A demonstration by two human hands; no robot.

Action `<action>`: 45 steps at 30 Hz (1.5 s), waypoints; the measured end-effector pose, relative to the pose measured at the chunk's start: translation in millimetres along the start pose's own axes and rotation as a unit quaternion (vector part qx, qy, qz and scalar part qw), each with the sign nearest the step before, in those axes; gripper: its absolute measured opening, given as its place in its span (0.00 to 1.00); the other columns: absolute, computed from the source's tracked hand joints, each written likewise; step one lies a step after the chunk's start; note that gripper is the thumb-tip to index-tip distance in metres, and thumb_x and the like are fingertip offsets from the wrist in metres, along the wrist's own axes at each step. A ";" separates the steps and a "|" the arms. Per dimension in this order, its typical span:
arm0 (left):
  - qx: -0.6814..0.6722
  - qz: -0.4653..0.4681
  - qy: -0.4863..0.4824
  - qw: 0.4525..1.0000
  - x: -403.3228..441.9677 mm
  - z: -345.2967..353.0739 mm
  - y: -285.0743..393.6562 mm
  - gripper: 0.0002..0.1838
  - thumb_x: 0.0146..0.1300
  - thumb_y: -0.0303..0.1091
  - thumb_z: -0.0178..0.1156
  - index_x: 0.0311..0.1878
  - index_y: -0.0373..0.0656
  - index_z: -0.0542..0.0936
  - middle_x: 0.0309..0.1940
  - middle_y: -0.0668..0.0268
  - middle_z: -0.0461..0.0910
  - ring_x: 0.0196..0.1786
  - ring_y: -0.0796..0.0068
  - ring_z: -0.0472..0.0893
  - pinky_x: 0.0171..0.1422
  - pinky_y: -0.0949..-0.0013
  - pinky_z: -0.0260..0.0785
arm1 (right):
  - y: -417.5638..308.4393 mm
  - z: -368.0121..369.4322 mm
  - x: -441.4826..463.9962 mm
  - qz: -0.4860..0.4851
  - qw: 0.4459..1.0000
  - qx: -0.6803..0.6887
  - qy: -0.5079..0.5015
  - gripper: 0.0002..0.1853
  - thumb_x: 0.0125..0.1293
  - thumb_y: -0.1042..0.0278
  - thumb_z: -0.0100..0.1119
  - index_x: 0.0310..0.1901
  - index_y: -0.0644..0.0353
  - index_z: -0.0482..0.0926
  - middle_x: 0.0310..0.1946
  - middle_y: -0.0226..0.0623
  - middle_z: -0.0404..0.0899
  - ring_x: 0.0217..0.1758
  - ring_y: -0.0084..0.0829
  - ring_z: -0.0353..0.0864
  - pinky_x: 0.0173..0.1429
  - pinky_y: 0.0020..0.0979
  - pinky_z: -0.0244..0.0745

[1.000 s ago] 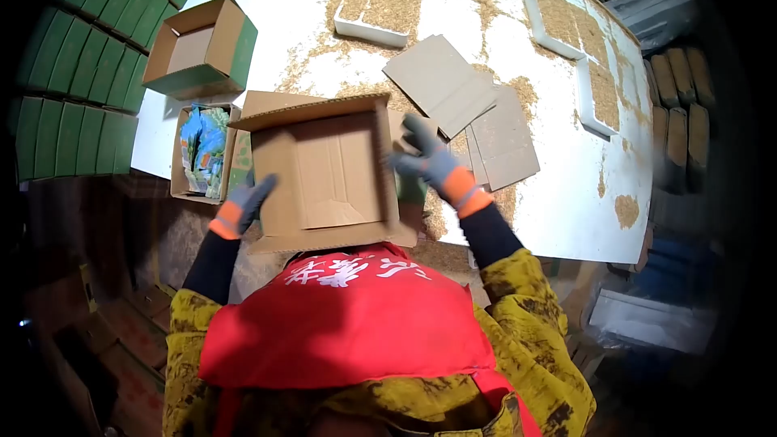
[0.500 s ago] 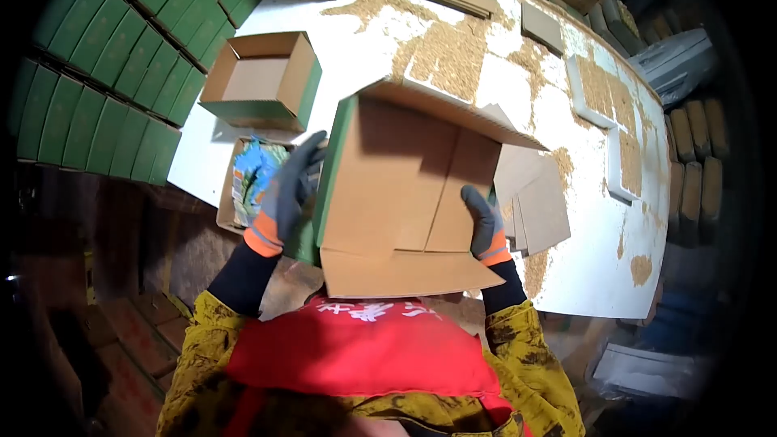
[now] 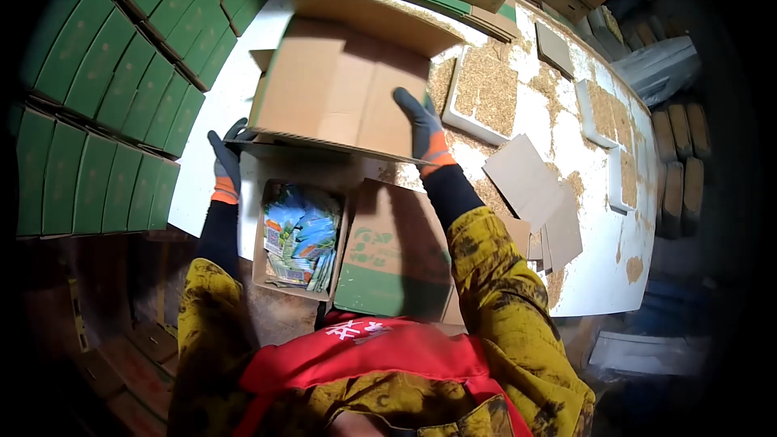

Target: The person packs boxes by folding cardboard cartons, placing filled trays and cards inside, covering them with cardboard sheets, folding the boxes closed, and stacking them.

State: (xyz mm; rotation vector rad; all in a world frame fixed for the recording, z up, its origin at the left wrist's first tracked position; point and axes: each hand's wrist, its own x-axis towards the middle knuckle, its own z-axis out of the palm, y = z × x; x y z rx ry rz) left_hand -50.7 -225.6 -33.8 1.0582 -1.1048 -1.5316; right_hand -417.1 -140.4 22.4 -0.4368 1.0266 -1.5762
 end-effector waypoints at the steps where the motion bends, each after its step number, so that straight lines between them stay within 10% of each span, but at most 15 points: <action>1: -0.139 -0.034 0.017 0.990 -3.2 16.5 2.7 0.42 0.68 0.68 0.28 0.65 0.39 0.66 0.51 0.55 0.78 0.54 0.68 0.74 0.66 0.68 0.58 | 4.2 19.7 1.1 -0.017 0.998 -0.052 -0.007 0.28 0.58 0.63 0.67 0.57 0.63 0.69 0.46 0.35 0.78 0.50 0.28 0.77 0.53 0.28 0.74; 4: -0.396 -0.105 -0.060 0.910 18.1 9.6 -62.1 0.37 0.70 0.63 0.32 0.66 0.40 0.65 0.55 0.56 0.75 0.57 0.68 0.71 0.65 0.69 0.60 | 25.6 55.9 15.3 -0.070 0.995 -0.069 0.018 0.32 0.55 0.68 0.70 0.59 0.65 0.67 0.46 0.35 0.77 0.47 0.27 0.77 0.53 0.26 0.73; 16: 0.027 0.042 0.156 0.986 10.7 33.7 -55.9 0.36 0.66 0.55 0.47 0.68 0.39 0.60 0.65 0.54 0.61 0.68 0.63 0.59 0.73 0.61 0.48 | 55.7 -11.7 16.4 0.071 0.996 -0.054 -0.028 0.31 0.59 0.46 0.62 0.63 0.46 0.67 0.63 0.38 0.67 0.70 0.35 0.58 0.67 0.36 0.59; 18: 0.054 0.129 0.229 0.963 -24.2 53.2 -32.0 0.36 0.65 0.53 0.49 0.69 0.39 0.59 0.66 0.53 0.59 0.69 0.62 0.57 0.74 0.60 0.46 | 60.5 -60.9 -38.5 -0.159 0.922 -0.352 -0.043 0.32 0.61 0.58 0.63 0.66 0.53 0.63 0.64 0.38 0.67 0.68 0.35 0.63 0.67 0.37 0.62; 19: 0.057 0.167 0.235 0.956 -58.3 76.5 -18.3 0.36 0.65 0.53 0.50 0.69 0.39 0.59 0.67 0.53 0.58 0.70 0.62 0.56 0.75 0.59 0.45 | 34.0 -52.8 -97.1 -0.090 0.932 -0.350 0.018 0.32 0.63 0.62 0.61 0.68 0.55 0.61 0.65 0.37 0.66 0.68 0.35 0.63 0.69 0.37 0.61; 22: 0.124 0.165 -0.047 0.977 -185.7 164.5 -19.4 0.37 0.64 0.51 0.54 0.70 0.38 0.58 0.70 0.52 0.55 0.73 0.61 0.53 0.77 0.57 0.42 | -18.8 -125.7 -215.0 -0.094 0.883 -0.424 0.177 0.33 0.61 0.60 0.63 0.65 0.61 0.64 0.59 0.45 0.71 0.61 0.37 0.71 0.62 0.34 0.67; 23: 0.443 0.231 -0.157 0.852 -215.2 191.8 -21.5 0.40 0.61 0.51 0.56 0.71 0.39 0.56 0.70 0.49 0.53 0.74 0.56 0.49 0.77 0.53 0.39 | -27.9 -162.5 -241.0 -0.109 0.855 -0.435 0.260 0.34 0.58 0.60 0.65 0.64 0.64 0.65 0.54 0.48 0.74 0.56 0.39 0.75 0.57 0.32 0.73; 25: 0.583 0.241 -0.229 0.741 -257.4 237.5 -28.4 0.41 0.61 0.51 0.55 0.71 0.40 0.55 0.72 0.48 0.50 0.74 0.48 0.47 0.77 0.49 0.34 | -17.1 -261.6 -275.7 -0.154 0.592 -0.691 0.385 0.38 0.57 0.53 0.67 0.63 0.68 0.64 0.57 0.50 0.73 0.60 0.34 0.72 0.62 0.32 0.68; 27: 0.624 0.204 -0.226 0.720 -271.1 255.4 -54.4 0.41 0.61 0.51 0.55 0.71 0.40 0.55 0.72 0.47 0.48 0.74 0.46 0.46 0.76 0.48 0.32 | 11.7 -340.5 -292.2 0.159 0.810 -0.427 0.368 0.39 0.55 0.52 0.69 0.62 0.70 0.65 0.55 0.48 0.74 0.56 0.34 0.74 0.58 0.32 0.70; 28: 0.644 0.183 -0.218 0.710 -277.3 263.7 -67.9 0.41 0.61 0.51 0.55 0.72 0.40 0.55 0.72 0.47 0.47 0.74 0.45 0.45 0.76 0.47 0.31 | 12.2 -311.7 -304.2 0.094 0.869 -0.383 0.299 0.38 0.54 0.54 0.70 0.60 0.69 0.65 0.52 0.45 0.76 0.52 0.32 0.75 0.55 0.32 0.71; 29: 0.643 0.190 -0.206 0.712 -279.6 269.9 -74.3 0.41 0.61 0.51 0.56 0.71 0.40 0.55 0.72 0.47 0.48 0.74 0.46 0.45 0.76 0.47 0.31 | 29.2 -317.7 -305.4 -0.032 0.792 -0.530 0.303 0.34 0.54 0.59 0.71 0.57 0.69 0.68 0.50 0.41 0.77 0.50 0.30 0.76 0.53 0.29 0.72; 35: 0.618 0.233 -0.167 0.732 -271.9 266.7 -93.7 0.40 0.62 0.51 0.54 0.72 0.40 0.54 0.72 0.45 0.48 0.74 0.46 0.46 0.76 0.48 0.32 | -53.0 -253.3 -329.9 -0.082 0.922 -0.200 0.321 0.19 0.59 0.75 0.63 0.51 0.69 0.73 0.43 0.38 0.80 0.43 0.24 0.77 0.49 0.23 0.73; 39: 0.537 0.404 0.104 0.733 -266.6 315.5 30.9 0.46 0.62 0.53 0.56 0.71 0.30 0.49 0.72 0.48 0.49 0.75 0.49 0.46 0.77 0.51 0.32 | -118.6 -275.5 -328.6 -0.156 0.976 -0.102 0.116 0.20 0.61 0.70 0.63 0.53 0.68 0.73 0.45 0.31 0.80 0.46 0.21 0.77 0.51 0.23 0.73; 41: 0.612 0.465 0.065 0.637 -275.0 331.2 103.1 0.30 0.65 0.42 0.56 0.67 0.37 0.63 0.66 0.50 0.63 0.69 0.51 0.59 0.73 0.53 0.46 | -139.4 -295.8 -319.7 -0.218 0.956 -0.191 0.047 0.15 0.64 0.71 0.59 0.51 0.64 0.75 0.45 0.31 0.79 0.46 0.21 0.77 0.53 0.25 0.73; 45: 0.560 0.352 -0.230 0.714 -290.7 324.1 132.9 0.13 0.63 0.33 0.57 0.50 0.43 0.80 0.46 0.57 0.79 0.49 0.56 0.76 0.58 0.60 0.64 | -153.7 -308.5 -316.1 -0.253 0.906 -0.325 0.097 0.19 0.60 0.74 0.60 0.54 0.64 0.74 0.51 0.40 0.76 0.55 0.30 0.75 0.61 0.32 0.69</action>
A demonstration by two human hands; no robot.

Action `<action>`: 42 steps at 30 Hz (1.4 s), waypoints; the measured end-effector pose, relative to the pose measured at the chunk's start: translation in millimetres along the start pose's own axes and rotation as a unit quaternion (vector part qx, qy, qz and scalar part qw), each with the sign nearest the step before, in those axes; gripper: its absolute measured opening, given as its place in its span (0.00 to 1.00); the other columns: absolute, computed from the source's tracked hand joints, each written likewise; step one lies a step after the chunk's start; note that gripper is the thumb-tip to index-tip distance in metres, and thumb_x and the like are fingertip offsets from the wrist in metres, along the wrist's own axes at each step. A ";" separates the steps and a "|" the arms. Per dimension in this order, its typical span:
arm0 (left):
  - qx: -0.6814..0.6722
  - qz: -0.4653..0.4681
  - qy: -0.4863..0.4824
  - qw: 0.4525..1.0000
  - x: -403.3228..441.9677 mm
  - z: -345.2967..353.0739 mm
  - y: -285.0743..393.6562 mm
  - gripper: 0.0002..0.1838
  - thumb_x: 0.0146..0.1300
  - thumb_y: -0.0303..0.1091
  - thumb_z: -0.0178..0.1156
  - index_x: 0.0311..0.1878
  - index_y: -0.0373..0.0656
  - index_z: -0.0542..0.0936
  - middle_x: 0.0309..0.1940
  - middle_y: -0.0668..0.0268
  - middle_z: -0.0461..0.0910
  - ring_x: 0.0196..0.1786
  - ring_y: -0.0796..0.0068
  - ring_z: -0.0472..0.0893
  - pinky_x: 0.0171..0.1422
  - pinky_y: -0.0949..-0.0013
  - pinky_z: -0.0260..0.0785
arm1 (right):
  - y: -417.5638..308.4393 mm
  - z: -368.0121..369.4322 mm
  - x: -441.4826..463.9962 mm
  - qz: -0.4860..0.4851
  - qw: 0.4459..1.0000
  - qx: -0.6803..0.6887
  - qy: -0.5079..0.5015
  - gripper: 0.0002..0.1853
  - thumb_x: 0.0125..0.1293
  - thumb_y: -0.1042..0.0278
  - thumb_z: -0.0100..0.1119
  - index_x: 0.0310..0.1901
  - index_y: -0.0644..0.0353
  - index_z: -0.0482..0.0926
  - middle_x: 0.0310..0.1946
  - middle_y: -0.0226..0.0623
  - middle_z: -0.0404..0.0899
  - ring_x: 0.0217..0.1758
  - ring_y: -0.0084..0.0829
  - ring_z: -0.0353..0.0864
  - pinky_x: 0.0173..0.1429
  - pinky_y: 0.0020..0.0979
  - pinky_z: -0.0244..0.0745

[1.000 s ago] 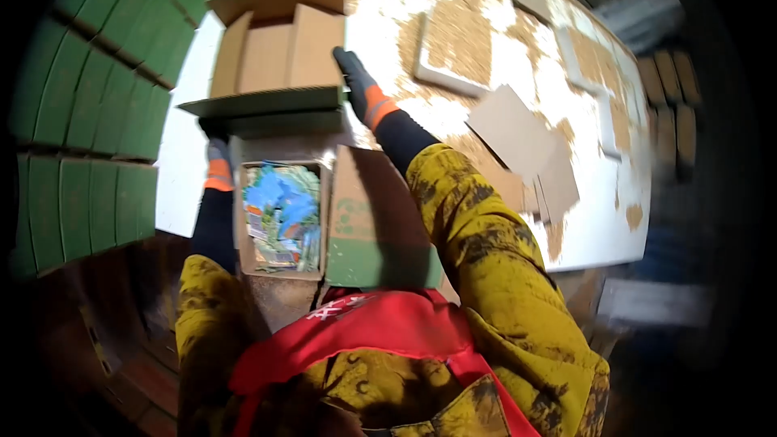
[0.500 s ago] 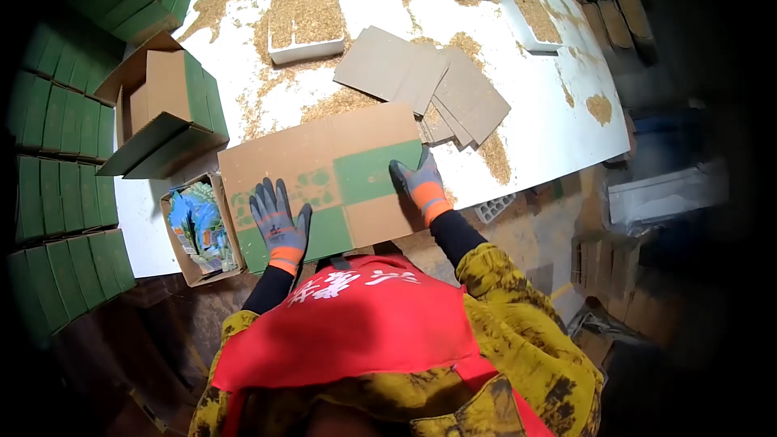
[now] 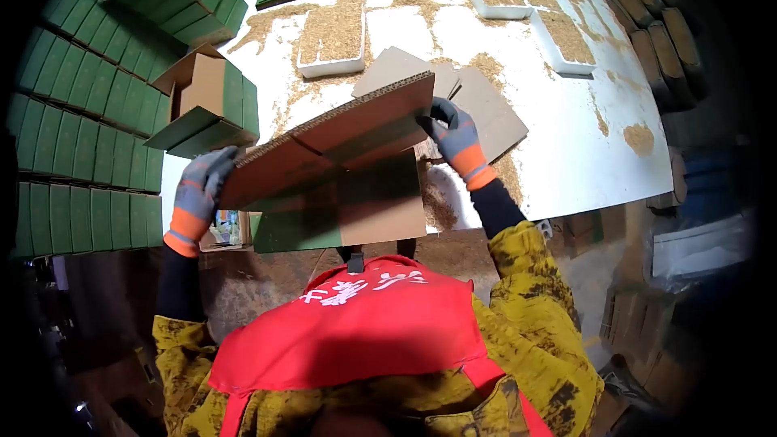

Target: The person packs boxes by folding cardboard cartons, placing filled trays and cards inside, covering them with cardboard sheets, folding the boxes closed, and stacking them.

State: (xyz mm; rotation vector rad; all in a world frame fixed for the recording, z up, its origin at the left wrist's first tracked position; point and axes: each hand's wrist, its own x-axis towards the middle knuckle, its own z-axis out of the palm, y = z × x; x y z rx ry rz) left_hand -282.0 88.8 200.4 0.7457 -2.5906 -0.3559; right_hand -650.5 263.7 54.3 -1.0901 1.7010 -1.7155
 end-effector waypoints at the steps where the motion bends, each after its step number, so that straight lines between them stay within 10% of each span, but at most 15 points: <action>1: 0.000 0.008 -0.042 0.999 -0.7 -3.6 11.5 0.13 0.63 0.33 0.57 0.50 0.43 0.80 0.45 0.56 0.79 0.49 0.55 0.76 0.58 0.60 0.65 | -26.4 12.6 -9.0 -0.083 0.988 -0.098 0.091 0.20 0.59 0.73 0.62 0.54 0.64 0.74 0.54 0.42 0.74 0.58 0.34 0.72 0.63 0.35 0.67; 4: -0.156 -0.104 -0.158 0.969 -10.4 -1.9 4.8 0.16 0.64 0.36 0.58 0.53 0.41 0.79 0.45 0.59 0.81 0.48 0.66 0.78 0.55 0.66 0.68 | -93.8 44.7 -22.3 -0.356 0.886 -0.216 0.204 0.28 0.57 0.63 0.64 0.60 0.57 0.70 0.65 0.47 0.62 0.70 0.49 0.57 0.72 0.48 0.51; 6: -0.335 -0.246 -0.262 0.871 -6.7 -0.2 -15.0 0.18 0.65 0.38 0.58 0.54 0.39 0.78 0.46 0.62 0.82 0.48 0.74 0.78 0.54 0.70 0.69 | -143.2 76.0 -36.7 -0.320 0.899 -0.299 0.008 0.33 0.58 0.52 0.61 0.65 0.50 0.65 0.68 0.46 0.58 0.72 0.53 0.51 0.74 0.54 0.41; 12: -0.299 -0.171 -0.445 0.827 35.1 -25.0 -17.0 0.22 0.64 0.39 0.61 0.57 0.37 0.76 0.45 0.66 0.80 0.46 0.81 0.74 0.53 0.76 0.68 | -143.5 110.2 -53.6 -0.324 0.819 -0.444 -0.164 0.33 0.58 0.51 0.58 0.66 0.42 0.65 0.69 0.41 0.56 0.73 0.49 0.51 0.74 0.53 0.41; 19: -0.216 -0.094 -0.094 0.967 21.9 -46.3 -4.5 0.07 0.61 0.28 0.61 0.36 0.37 0.72 0.27 0.71 0.72 0.32 0.84 0.70 0.37 0.77 0.66 | -148.3 88.0 -105.3 -0.306 0.898 -0.304 -0.088 0.10 0.49 0.64 0.67 0.35 0.44 0.80 0.67 0.41 0.63 0.73 0.52 0.52 0.73 0.59 0.40; 24: -0.160 -0.149 0.086 0.972 -10.3 -27.7 -50.4 0.11 0.57 0.29 0.63 0.29 0.42 0.69 0.19 0.73 0.64 0.23 0.83 0.63 0.26 0.74 0.60 | -188.0 53.9 -99.4 -0.187 0.919 -0.206 -0.280 0.08 0.52 0.74 0.64 0.34 0.54 0.77 0.64 0.44 0.65 0.67 0.47 0.64 0.61 0.42 0.70; 26: -0.163 -0.139 0.011 0.977 -16.4 8.7 -30.2 0.12 0.55 0.36 0.67 0.31 0.40 0.74 0.23 0.63 0.74 0.26 0.72 0.74 0.31 0.67 0.67 | -182.3 76.4 -101.2 -0.203 0.892 -0.219 -0.339 0.07 0.54 0.70 0.63 0.35 0.53 0.77 0.64 0.42 0.65 0.66 0.47 0.65 0.60 0.42 0.71; 27: -0.040 0.020 0.023 0.999 -23.2 35.0 -31.4 0.18 0.56 0.46 0.65 0.36 0.40 0.77 0.31 0.56 0.79 0.35 0.60 0.80 0.39 0.64 0.71 | -185.5 90.2 -94.6 -0.238 0.876 -0.232 -0.349 0.13 0.55 0.65 0.63 0.43 0.50 0.78 0.63 0.39 0.67 0.65 0.45 0.66 0.59 0.41 0.71; 28: -0.004 0.017 -0.207 0.978 -19.6 48.9 -31.8 0.27 0.57 0.57 0.60 0.45 0.40 0.78 0.38 0.52 0.80 0.44 0.53 0.79 0.48 0.62 0.71 | -179.5 102.9 -86.1 -0.205 0.883 -0.219 -0.361 0.22 0.57 0.62 0.62 0.55 0.48 0.74 0.60 0.39 0.71 0.62 0.41 0.70 0.59 0.37 0.71; 31: -0.339 -0.164 -0.348 0.859 -9.5 59.2 -74.4 0.34 0.65 0.63 0.46 0.53 0.38 0.76 0.43 0.56 0.81 0.46 0.61 0.80 0.52 0.65 0.71 | -169.6 133.3 -58.3 0.010 0.882 -0.156 -0.444 0.28 0.61 0.70 0.55 0.65 0.49 0.67 0.55 0.42 0.75 0.53 0.44 0.77 0.57 0.35 0.71; 32: -0.542 -0.295 -0.333 0.713 -3.4 38.9 -78.2 0.35 0.68 0.63 0.42 0.55 0.38 0.76 0.45 0.58 0.81 0.46 0.64 0.80 0.53 0.65 0.71 | -156.8 139.9 -54.1 -0.026 0.886 -0.184 -0.424 0.27 0.61 0.69 0.54 0.64 0.47 0.67 0.51 0.43 0.77 0.49 0.44 0.78 0.54 0.36 0.72; 34: -0.550 -0.231 -0.223 0.771 -18.6 6.9 -86.8 0.25 0.73 0.51 0.40 0.53 0.39 0.77 0.43 0.59 0.80 0.48 0.66 0.79 0.56 0.66 0.70 | -115.0 154.7 -54.1 -0.090 0.892 -0.230 -0.380 0.26 0.62 0.68 0.50 0.64 0.45 0.67 0.41 0.46 0.80 0.41 0.43 0.80 0.49 0.38 0.74; 35: -0.367 -0.090 -0.157 0.912 -38.5 14.6 -85.7 0.22 0.71 0.48 0.46 0.54 0.40 0.76 0.44 0.58 0.79 0.49 0.63 0.78 0.56 0.65 0.70 | -106.2 160.5 -57.3 -0.066 0.857 -0.349 -0.372 0.26 0.63 0.70 0.47 0.64 0.44 0.66 0.47 0.44 0.78 0.48 0.43 0.78 0.48 0.40 0.74; 37: -0.135 -0.122 -0.006 0.983 -64.1 37.2 -46.3 0.20 0.63 0.40 0.58 0.57 0.45 0.73 0.50 0.53 0.75 0.52 0.54 0.75 0.59 0.59 0.66 | -116.8 173.5 -62.0 -0.185 0.806 -0.451 -0.335 0.27 0.61 0.68 0.52 0.64 0.47 0.66 0.59 0.42 0.69 0.59 0.44 0.69 0.56 0.40 0.71; 42: 0.053 -0.177 0.250 0.951 -61.3 55.8 -19.5 0.38 0.61 0.47 0.60 0.66 0.32 0.59 0.65 0.45 0.60 0.65 0.49 0.63 0.69 0.55 0.52 | -151.5 171.3 13.1 -0.346 0.855 -0.384 -0.035 0.30 0.58 0.60 0.60 0.63 0.56 0.67 0.61 0.48 0.66 0.66 0.48 0.61 0.70 0.45 0.54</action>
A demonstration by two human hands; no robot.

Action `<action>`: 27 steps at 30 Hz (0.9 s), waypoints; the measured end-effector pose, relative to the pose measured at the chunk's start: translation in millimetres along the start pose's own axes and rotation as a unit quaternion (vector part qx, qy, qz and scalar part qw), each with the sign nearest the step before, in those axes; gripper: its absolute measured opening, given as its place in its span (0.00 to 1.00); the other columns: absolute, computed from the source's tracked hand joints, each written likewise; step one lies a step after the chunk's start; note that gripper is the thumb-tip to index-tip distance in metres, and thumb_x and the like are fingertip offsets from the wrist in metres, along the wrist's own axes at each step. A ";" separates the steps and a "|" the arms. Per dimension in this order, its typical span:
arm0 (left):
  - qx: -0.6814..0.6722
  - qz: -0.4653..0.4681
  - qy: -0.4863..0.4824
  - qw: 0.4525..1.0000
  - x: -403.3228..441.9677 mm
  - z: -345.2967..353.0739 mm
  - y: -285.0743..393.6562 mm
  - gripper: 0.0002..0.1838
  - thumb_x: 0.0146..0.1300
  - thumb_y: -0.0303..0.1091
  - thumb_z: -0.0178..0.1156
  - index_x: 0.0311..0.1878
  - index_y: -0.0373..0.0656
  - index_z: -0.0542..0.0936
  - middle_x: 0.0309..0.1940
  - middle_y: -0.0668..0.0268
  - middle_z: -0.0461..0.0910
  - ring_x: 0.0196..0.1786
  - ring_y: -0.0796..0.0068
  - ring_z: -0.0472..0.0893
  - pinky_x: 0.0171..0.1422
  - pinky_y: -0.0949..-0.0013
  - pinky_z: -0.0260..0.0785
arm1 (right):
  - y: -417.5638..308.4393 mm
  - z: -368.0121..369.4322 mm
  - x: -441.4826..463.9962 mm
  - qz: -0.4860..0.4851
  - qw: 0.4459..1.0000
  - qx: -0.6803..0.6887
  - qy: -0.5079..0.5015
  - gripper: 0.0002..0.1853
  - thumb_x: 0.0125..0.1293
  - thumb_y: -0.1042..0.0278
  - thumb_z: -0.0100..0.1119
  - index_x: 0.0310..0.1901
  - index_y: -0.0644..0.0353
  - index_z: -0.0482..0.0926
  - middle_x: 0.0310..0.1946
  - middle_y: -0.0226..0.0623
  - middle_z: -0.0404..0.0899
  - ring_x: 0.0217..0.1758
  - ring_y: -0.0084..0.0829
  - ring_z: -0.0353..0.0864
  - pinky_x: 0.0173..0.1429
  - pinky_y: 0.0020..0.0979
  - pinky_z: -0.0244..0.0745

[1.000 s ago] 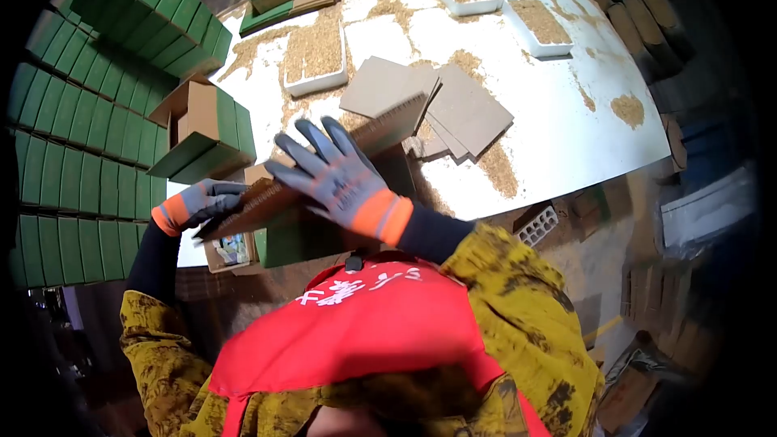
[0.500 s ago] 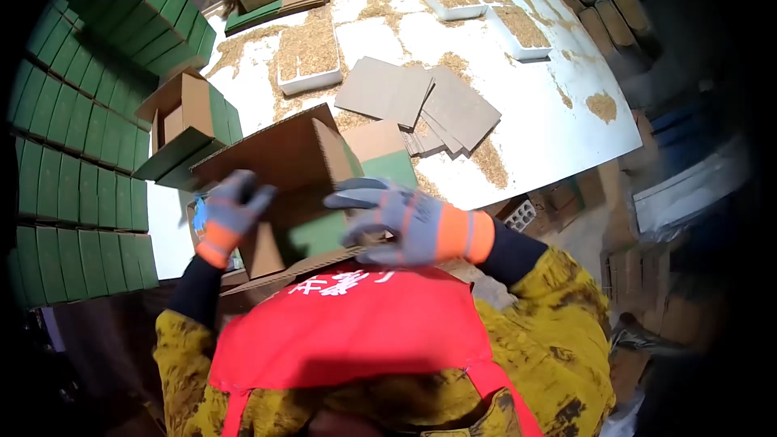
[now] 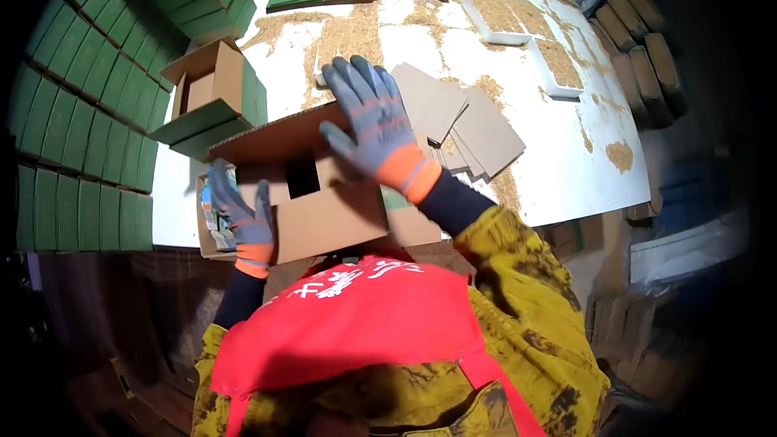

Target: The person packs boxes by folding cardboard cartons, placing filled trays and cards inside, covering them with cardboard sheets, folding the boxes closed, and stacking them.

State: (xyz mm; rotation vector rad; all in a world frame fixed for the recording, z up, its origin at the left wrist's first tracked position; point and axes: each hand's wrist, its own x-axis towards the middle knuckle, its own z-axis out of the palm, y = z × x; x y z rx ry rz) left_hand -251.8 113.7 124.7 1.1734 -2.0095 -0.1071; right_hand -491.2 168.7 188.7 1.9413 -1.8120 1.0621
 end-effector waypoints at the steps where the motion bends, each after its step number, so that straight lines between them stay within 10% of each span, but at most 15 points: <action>1: 0.009 -0.031 0.029 0.999 -4.3 0.7 -1.6 0.39 0.63 0.43 0.59 0.68 0.31 0.54 0.68 0.45 0.55 0.69 0.50 0.58 0.72 0.58 0.48 | 11.4 12.7 -14.9 0.011 0.996 -0.011 -0.093 0.30 0.60 0.59 0.60 0.63 0.58 0.66 0.62 0.47 0.66 0.65 0.46 0.64 0.67 0.43 0.60; 4: -0.060 -0.107 0.060 0.991 11.1 -0.1 -15.6 0.37 0.66 0.38 0.56 0.71 0.33 0.49 0.68 0.45 0.56 0.69 0.53 0.59 0.71 0.62 0.52 | -14.6 -23.1 -38.7 -0.015 0.941 0.168 -0.294 0.21 0.64 0.65 0.56 0.58 0.59 0.72 0.56 0.42 0.73 0.59 0.45 0.72 0.63 0.39 0.68; 10: -0.289 -0.289 -0.052 0.911 6.7 -1.4 -19.0 0.32 0.64 0.36 0.60 0.67 0.37 0.58 0.52 0.53 0.74 0.55 0.68 0.73 0.59 0.67 0.64 | 71.8 8.2 -76.8 0.274 0.816 0.439 -0.258 0.22 0.69 0.54 0.48 0.61 0.52 0.71 0.53 0.38 0.76 0.57 0.29 0.73 0.61 0.36 0.70; 12: -0.191 -0.203 -0.054 0.959 -6.1 6.0 -29.2 0.33 0.63 0.34 0.61 0.67 0.37 0.58 0.53 0.54 0.74 0.55 0.70 0.73 0.59 0.68 0.65 | 77.4 26.9 -91.4 0.580 0.539 0.588 -0.164 0.27 0.69 0.49 0.47 0.66 0.49 0.64 0.58 0.42 0.71 0.57 0.29 0.72 0.59 0.34 0.71; 13: -0.264 -0.223 -0.053 0.937 -7.1 -0.5 -17.1 0.32 0.62 0.29 0.60 0.67 0.36 0.59 0.54 0.56 0.72 0.56 0.71 0.72 0.60 0.69 0.64 | 90.4 39.2 -101.4 0.604 0.519 0.577 -0.181 0.31 0.68 0.43 0.48 0.69 0.45 0.59 0.62 0.42 0.65 0.54 0.32 0.73 0.55 0.33 0.73; 15: -0.356 -0.220 -0.009 0.908 3.7 -22.7 11.7 0.31 0.60 0.27 0.61 0.66 0.35 0.61 0.55 0.57 0.72 0.56 0.70 0.72 0.60 0.68 0.65 | 128.8 71.1 -139.1 0.364 0.755 0.506 -0.203 0.27 0.70 0.54 0.49 0.69 0.44 0.60 0.57 0.37 0.68 0.48 0.25 0.75 0.45 0.24 0.74; 19: -0.456 -0.073 0.175 0.869 24.6 -18.0 3.4 0.27 0.62 0.23 0.55 0.64 0.32 0.64 0.54 0.56 0.73 0.54 0.69 0.73 0.58 0.66 0.67 | 101.6 19.1 -49.2 0.361 0.644 0.644 -0.200 0.25 0.63 0.59 0.61 0.59 0.57 0.69 0.36 0.33 0.78 0.32 0.19 0.78 0.31 0.19 0.73; 20: -0.507 -0.028 0.204 0.837 31.4 -13.6 -19.4 0.25 0.63 0.23 0.54 0.64 0.32 0.65 0.53 0.56 0.74 0.54 0.68 0.74 0.57 0.67 0.67 | 86.7 -7.3 -15.0 0.352 0.660 0.615 -0.249 0.25 0.60 0.59 0.65 0.56 0.60 0.72 0.33 0.32 0.79 0.28 0.20 0.78 0.30 0.21 0.73; 23: -0.646 -0.270 0.096 0.708 44.3 3.7 -60.7 0.24 0.64 0.28 0.55 0.63 0.32 0.66 0.51 0.56 0.76 0.54 0.70 0.73 0.58 0.68 0.66 | 50.4 -31.9 -8.1 0.209 0.832 0.457 -0.235 0.20 0.55 0.60 0.70 0.42 0.62 0.73 0.30 0.34 0.77 0.30 0.22 0.78 0.34 0.27 0.75; 25: -0.590 -0.301 0.001 0.749 26.3 26.2 -73.9 0.24 0.64 0.28 0.55 0.63 0.31 0.66 0.51 0.56 0.76 0.54 0.71 0.73 0.59 0.69 0.65 | 46.7 -15.8 -40.6 -0.086 0.934 0.263 -0.224 0.17 0.50 0.66 0.70 0.39 0.56 0.73 0.36 0.38 0.71 0.36 0.38 0.75 0.38 0.35 0.72; 27: -0.480 -0.262 -0.095 0.832 9.5 41.2 -80.0 0.24 0.64 0.29 0.56 0.63 0.31 0.66 0.51 0.56 0.76 0.54 0.71 0.73 0.59 0.69 0.65 | 34.7 0.5 -79.0 -0.069 0.919 0.192 -0.338 0.13 0.54 0.61 0.65 0.37 0.54 0.72 0.36 0.38 0.70 0.39 0.41 0.74 0.37 0.38 0.72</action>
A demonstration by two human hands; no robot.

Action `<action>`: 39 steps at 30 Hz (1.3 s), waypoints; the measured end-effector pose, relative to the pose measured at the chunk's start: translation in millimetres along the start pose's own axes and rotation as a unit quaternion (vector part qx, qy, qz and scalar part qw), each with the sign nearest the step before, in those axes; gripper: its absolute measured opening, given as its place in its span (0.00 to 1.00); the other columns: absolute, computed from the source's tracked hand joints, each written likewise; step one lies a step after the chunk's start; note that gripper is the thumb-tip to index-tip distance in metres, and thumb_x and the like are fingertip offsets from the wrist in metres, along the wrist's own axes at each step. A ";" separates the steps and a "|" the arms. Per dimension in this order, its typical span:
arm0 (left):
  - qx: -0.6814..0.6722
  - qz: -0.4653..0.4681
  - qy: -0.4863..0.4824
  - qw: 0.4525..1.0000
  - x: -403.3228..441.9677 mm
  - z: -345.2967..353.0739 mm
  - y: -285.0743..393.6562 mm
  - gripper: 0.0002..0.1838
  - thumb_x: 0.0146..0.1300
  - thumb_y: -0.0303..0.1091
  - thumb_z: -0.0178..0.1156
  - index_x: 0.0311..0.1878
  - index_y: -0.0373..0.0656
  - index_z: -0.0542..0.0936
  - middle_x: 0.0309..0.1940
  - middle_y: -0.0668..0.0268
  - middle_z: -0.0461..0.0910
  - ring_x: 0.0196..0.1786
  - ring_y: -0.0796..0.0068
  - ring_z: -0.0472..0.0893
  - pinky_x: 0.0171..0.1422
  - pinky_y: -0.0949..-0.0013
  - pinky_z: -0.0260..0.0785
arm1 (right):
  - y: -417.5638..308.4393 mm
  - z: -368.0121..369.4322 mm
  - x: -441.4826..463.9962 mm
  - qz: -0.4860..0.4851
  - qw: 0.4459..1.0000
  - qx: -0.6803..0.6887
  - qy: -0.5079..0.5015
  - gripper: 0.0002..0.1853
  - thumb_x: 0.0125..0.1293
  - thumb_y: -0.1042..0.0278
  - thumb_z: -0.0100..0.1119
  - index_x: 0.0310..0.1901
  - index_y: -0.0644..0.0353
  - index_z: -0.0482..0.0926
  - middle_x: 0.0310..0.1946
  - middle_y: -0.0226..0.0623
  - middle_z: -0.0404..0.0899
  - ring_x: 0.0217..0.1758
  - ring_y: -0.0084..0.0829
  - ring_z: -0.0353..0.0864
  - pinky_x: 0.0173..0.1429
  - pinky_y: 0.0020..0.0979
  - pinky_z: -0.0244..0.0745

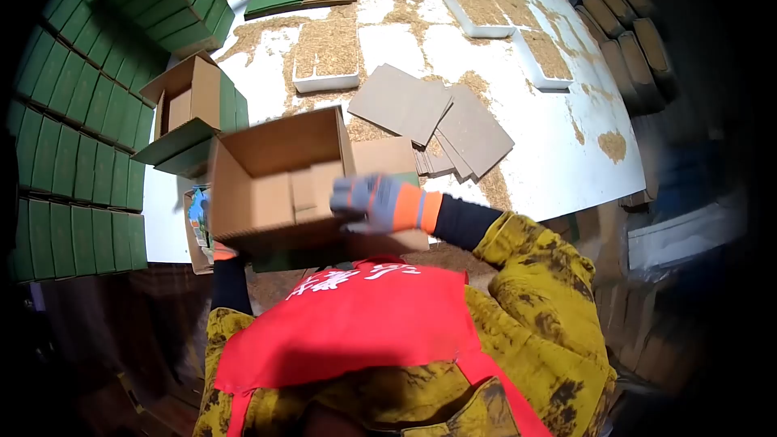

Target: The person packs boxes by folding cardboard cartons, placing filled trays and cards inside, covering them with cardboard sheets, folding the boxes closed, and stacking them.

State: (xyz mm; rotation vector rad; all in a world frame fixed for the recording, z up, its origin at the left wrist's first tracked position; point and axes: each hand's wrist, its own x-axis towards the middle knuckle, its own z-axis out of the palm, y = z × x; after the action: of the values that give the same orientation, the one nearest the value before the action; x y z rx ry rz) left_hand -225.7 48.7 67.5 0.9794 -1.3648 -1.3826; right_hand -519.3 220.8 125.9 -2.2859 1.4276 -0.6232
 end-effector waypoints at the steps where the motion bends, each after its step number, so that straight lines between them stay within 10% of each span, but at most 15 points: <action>1: 0.078 0.007 -0.032 0.996 -1.0 0.1 -1.0 0.24 0.64 0.29 0.56 0.63 0.31 0.67 0.51 0.56 0.77 0.54 0.71 0.73 0.59 0.69 0.65 | 4.3 16.0 -5.2 -0.061 0.996 0.006 -0.070 0.18 0.54 0.57 0.61 0.44 0.52 0.71 0.43 0.39 0.70 0.43 0.44 0.75 0.43 0.40 0.75; 7: 0.242 0.014 -0.067 0.968 11.3 6.6 4.5 0.25 0.64 0.30 0.57 0.62 0.31 0.67 0.51 0.57 0.77 0.55 0.73 0.72 0.60 0.70 0.63 | 15.8 -40.5 23.4 0.031 0.881 0.409 -0.234 0.16 0.65 0.58 0.58 0.51 0.56 0.79 0.39 0.36 0.81 0.42 0.28 0.80 0.45 0.29 0.75; 9: 0.220 -0.049 -0.033 0.974 15.1 8.4 -18.8 0.25 0.64 0.30 0.58 0.62 0.31 0.67 0.54 0.58 0.75 0.55 0.74 0.71 0.62 0.71 0.62 | 74.6 -61.8 46.6 0.184 0.829 0.527 -0.034 0.18 0.66 0.61 0.57 0.53 0.61 0.77 0.36 0.36 0.81 0.38 0.24 0.80 0.41 0.26 0.76; 11: 0.214 -0.065 -0.010 0.975 24.6 15.8 -22.0 0.25 0.64 0.30 0.58 0.62 0.30 0.68 0.56 0.58 0.74 0.56 0.75 0.71 0.62 0.71 0.61 | 170.3 -47.6 85.3 0.209 0.831 0.482 0.184 0.18 0.67 0.63 0.56 0.56 0.57 0.76 0.43 0.34 0.81 0.45 0.24 0.80 0.45 0.27 0.76; 13: 0.226 -0.045 -0.002 0.973 25.3 34.6 -7.6 0.24 0.64 0.29 0.58 0.61 0.30 0.69 0.57 0.59 0.73 0.57 0.75 0.70 0.63 0.71 0.60 | 254.0 -22.3 119.7 0.208 0.939 0.154 0.226 0.21 0.64 0.57 0.57 0.58 0.51 0.74 0.52 0.38 0.76 0.55 0.35 0.75 0.55 0.36 0.73; 15: 0.206 -0.096 0.034 0.973 22.6 29.6 -17.4 0.23 0.64 0.26 0.56 0.61 0.30 0.69 0.58 0.59 0.73 0.58 0.75 0.70 0.64 0.72 0.60 | 317.7 19.0 145.6 0.193 0.952 -0.097 0.217 0.24 0.58 0.52 0.59 0.57 0.45 0.74 0.55 0.38 0.73 0.61 0.41 0.67 0.63 0.43 0.63; 16: 0.208 -0.090 0.032 0.973 23.6 30.8 -13.0 0.22 0.64 0.25 0.55 0.61 0.30 0.69 0.58 0.59 0.73 0.59 0.74 0.70 0.64 0.72 0.60 | 314.2 11.7 153.7 0.221 0.963 -0.154 0.027 0.24 0.55 0.50 0.57 0.55 0.46 0.74 0.53 0.35 0.72 0.60 0.41 0.66 0.66 0.44 0.56; 17: 0.210 -0.084 0.027 0.974 25.4 31.8 -9.0 0.22 0.64 0.24 0.55 0.61 0.30 0.69 0.58 0.59 0.73 0.59 0.74 0.70 0.64 0.73 0.59 | 316.8 38.2 155.2 0.195 0.945 -0.239 0.110 0.22 0.55 0.52 0.57 0.52 0.45 0.74 0.52 0.33 0.71 0.58 0.40 0.66 0.64 0.44 0.56; 23: 0.218 -0.086 0.032 0.972 35.5 46.3 -2.1 0.21 0.64 0.21 0.52 0.61 0.30 0.69 0.58 0.60 0.72 0.60 0.73 0.69 0.65 0.72 0.59 | 243.8 57.8 157.3 0.172 0.973 -0.136 -0.075 0.22 0.58 0.51 0.55 0.53 0.49 0.74 0.51 0.37 0.73 0.57 0.41 0.70 0.60 0.44 0.65; 25: 0.230 -0.100 0.020 0.968 36.7 42.4 -2.6 0.21 0.64 0.21 0.52 0.61 0.30 0.69 0.59 0.59 0.72 0.61 0.73 0.69 0.65 0.72 0.59 | 244.5 42.4 151.2 0.140 0.988 0.067 0.014 0.24 0.59 0.51 0.54 0.56 0.50 0.73 0.54 0.40 0.73 0.59 0.43 0.70 0.63 0.42 0.65; 29: 0.259 -0.089 0.028 0.961 35.4 55.8 5.2 0.22 0.64 0.21 0.52 0.62 0.31 0.68 0.59 0.59 0.71 0.61 0.73 0.69 0.66 0.72 0.59 | 353.3 3.3 178.4 0.271 0.933 -0.086 0.220 0.37 0.59 0.40 0.54 0.63 0.58 0.67 0.59 0.50 0.69 0.63 0.51 0.66 0.66 0.42 0.62; 31: 0.266 -0.074 0.041 0.960 32.3 59.0 -1.1 0.23 0.64 0.21 0.51 0.63 0.31 0.68 0.60 0.59 0.71 0.61 0.74 0.69 0.66 0.72 0.59 | 430.6 4.9 193.0 0.337 0.936 0.100 -0.001 0.51 0.53 0.25 0.53 0.66 0.64 0.62 0.65 0.55 0.63 0.68 0.49 0.62 0.70 0.40 0.58; 39: 0.170 -0.128 0.058 0.975 32.0 50.6 -6.5 0.24 0.64 0.20 0.53 0.64 0.31 0.66 0.61 0.61 0.69 0.60 0.78 0.68 0.63 0.75 0.61 | 376.8 -29.8 164.2 0.276 0.898 0.339 -0.040 0.55 0.49 0.39 0.70 0.71 0.60 0.52 0.57 0.50 0.74 0.64 0.40 0.69 0.63 0.35 0.63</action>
State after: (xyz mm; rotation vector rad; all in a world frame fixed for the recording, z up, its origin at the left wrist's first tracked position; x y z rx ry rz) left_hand -283.1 30.3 66.5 1.4828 -1.4531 -1.2752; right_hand -751.1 -87.1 -20.0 -1.2793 1.4295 -0.6873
